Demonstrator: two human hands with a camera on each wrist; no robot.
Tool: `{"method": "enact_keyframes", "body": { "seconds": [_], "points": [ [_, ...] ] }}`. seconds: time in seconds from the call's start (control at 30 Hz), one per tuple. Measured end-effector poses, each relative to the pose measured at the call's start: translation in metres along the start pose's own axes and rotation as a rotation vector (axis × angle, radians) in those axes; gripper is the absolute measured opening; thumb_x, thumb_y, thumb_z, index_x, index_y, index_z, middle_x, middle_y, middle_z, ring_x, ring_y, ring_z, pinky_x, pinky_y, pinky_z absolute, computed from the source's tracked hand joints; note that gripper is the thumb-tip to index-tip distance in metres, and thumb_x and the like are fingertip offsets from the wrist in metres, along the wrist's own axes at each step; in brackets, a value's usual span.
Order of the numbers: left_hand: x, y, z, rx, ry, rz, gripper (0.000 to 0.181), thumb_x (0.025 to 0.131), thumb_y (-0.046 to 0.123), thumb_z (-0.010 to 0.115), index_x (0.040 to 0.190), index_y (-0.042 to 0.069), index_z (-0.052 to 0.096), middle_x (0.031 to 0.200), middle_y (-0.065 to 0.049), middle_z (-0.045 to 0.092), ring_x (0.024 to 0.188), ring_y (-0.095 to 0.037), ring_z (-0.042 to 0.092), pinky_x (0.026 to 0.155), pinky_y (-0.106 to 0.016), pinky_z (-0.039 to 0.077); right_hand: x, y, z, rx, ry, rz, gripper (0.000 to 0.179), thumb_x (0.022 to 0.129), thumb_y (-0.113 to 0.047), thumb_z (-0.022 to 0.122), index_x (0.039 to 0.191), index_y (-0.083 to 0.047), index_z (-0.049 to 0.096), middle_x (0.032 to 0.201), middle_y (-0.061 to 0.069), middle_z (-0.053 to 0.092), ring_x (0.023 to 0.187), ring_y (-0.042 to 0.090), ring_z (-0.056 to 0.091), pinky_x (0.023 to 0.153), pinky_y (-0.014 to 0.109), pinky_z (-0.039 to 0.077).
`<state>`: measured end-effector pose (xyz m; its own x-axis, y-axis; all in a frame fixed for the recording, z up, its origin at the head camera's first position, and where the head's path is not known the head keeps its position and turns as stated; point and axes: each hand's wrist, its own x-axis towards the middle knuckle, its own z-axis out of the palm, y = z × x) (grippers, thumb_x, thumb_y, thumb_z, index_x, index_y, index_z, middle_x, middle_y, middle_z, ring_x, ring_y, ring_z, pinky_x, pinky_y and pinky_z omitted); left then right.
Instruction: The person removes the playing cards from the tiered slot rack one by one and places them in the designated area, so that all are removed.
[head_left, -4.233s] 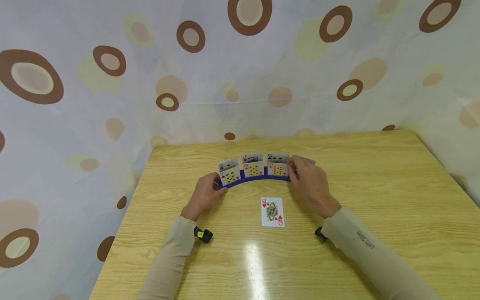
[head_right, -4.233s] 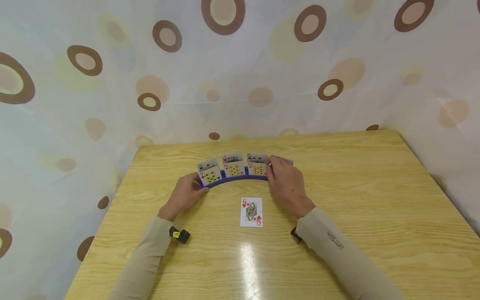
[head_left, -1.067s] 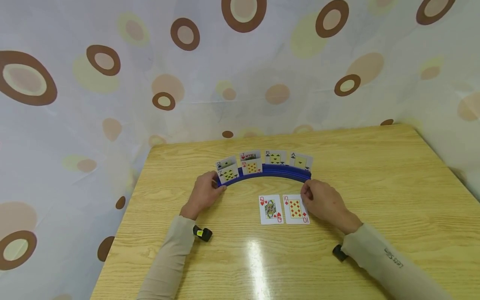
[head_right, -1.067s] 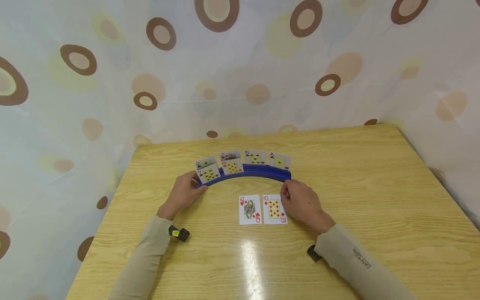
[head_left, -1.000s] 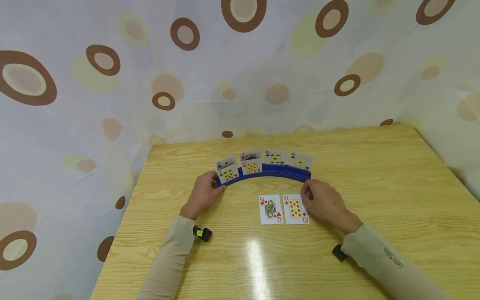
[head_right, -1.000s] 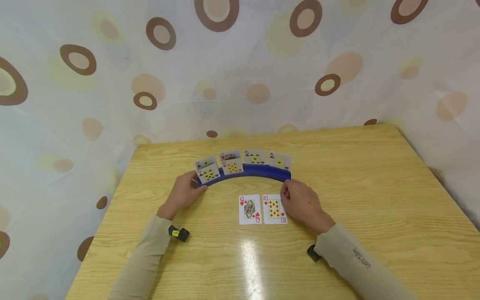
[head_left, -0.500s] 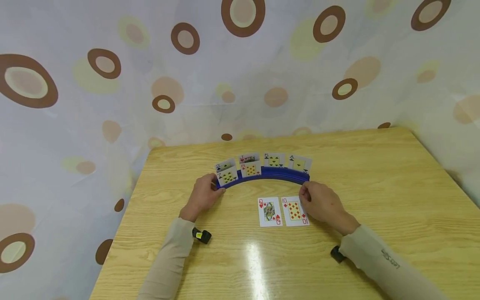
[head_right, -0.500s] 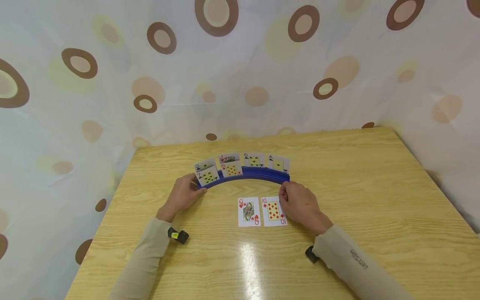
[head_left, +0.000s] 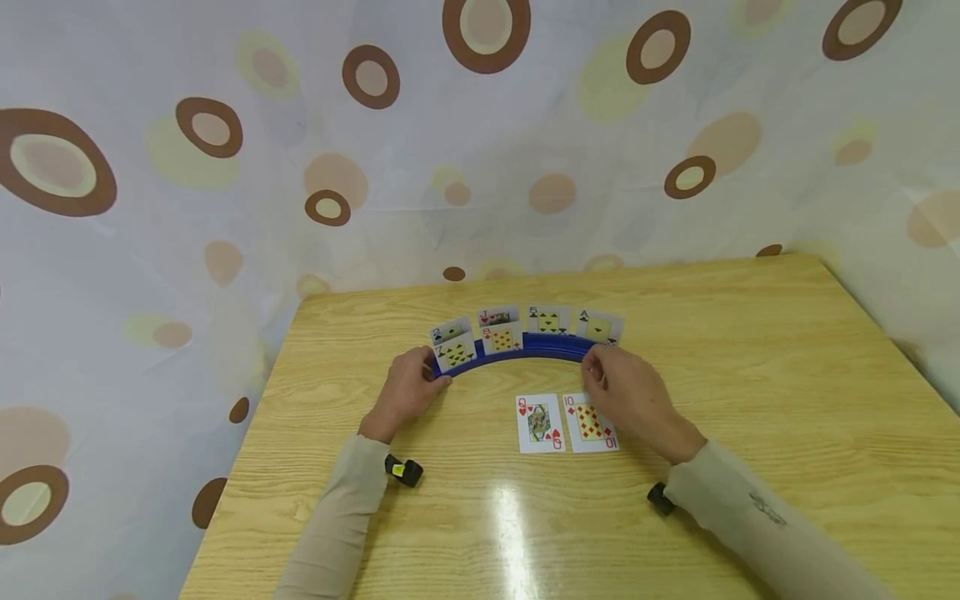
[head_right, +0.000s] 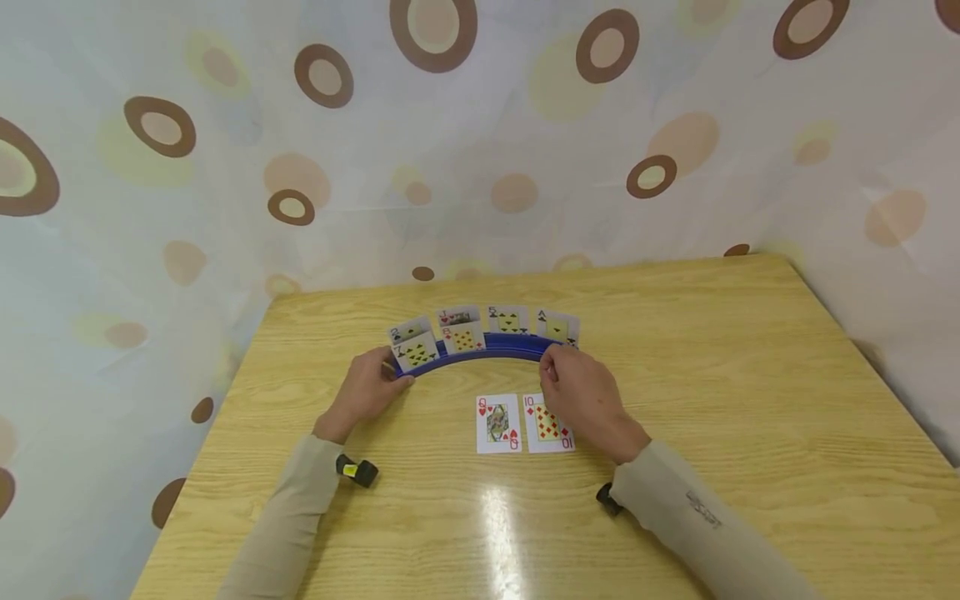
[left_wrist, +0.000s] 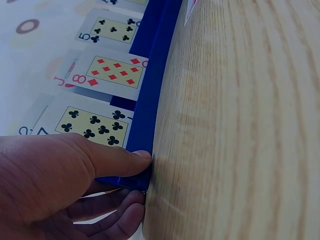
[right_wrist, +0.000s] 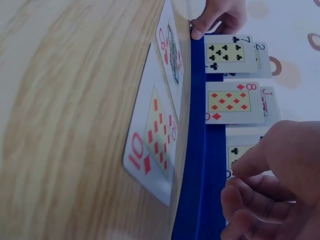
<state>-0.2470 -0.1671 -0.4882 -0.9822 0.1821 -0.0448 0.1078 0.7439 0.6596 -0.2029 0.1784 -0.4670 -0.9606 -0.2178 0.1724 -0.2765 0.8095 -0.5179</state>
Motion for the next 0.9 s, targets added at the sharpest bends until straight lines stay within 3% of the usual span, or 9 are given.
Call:
{"method": "enact_keyframes", "body": {
  "seconds": [0.6, 0.9],
  "points": [
    [0.001, -0.002, -0.001, -0.007, -0.006, -0.005, 0.035, 0.101, 0.012, 0.079, 0.13, -0.004, 0.067, 0.119, -0.018, 0.075, 0.103, -0.027, 0.074, 0.091, -0.045, 0.063, 0.029, -0.03, 0.014, -0.015, 0.126, -0.114, 0.009, 0.105, -0.012, 0.071, 0.109, -0.005, 0.075, 0.094, 0.007, 0.072, 0.073, 0.014, 0.062, 0.064, 0.03, 0.051],
    [0.002, -0.002, 0.0, -0.005, -0.007, -0.005, 0.034, 0.102, 0.012, 0.079, 0.13, -0.003, 0.068, 0.12, -0.018, 0.075, 0.103, -0.026, 0.073, 0.092, -0.044, 0.063, 0.047, -0.036, 0.019, -0.018, 0.186, -0.162, 0.022, 0.105, -0.014, 0.074, 0.123, -0.002, 0.073, 0.103, 0.011, 0.075, 0.083, 0.024, 0.071, 0.069, 0.041, 0.059]
  ]
}}
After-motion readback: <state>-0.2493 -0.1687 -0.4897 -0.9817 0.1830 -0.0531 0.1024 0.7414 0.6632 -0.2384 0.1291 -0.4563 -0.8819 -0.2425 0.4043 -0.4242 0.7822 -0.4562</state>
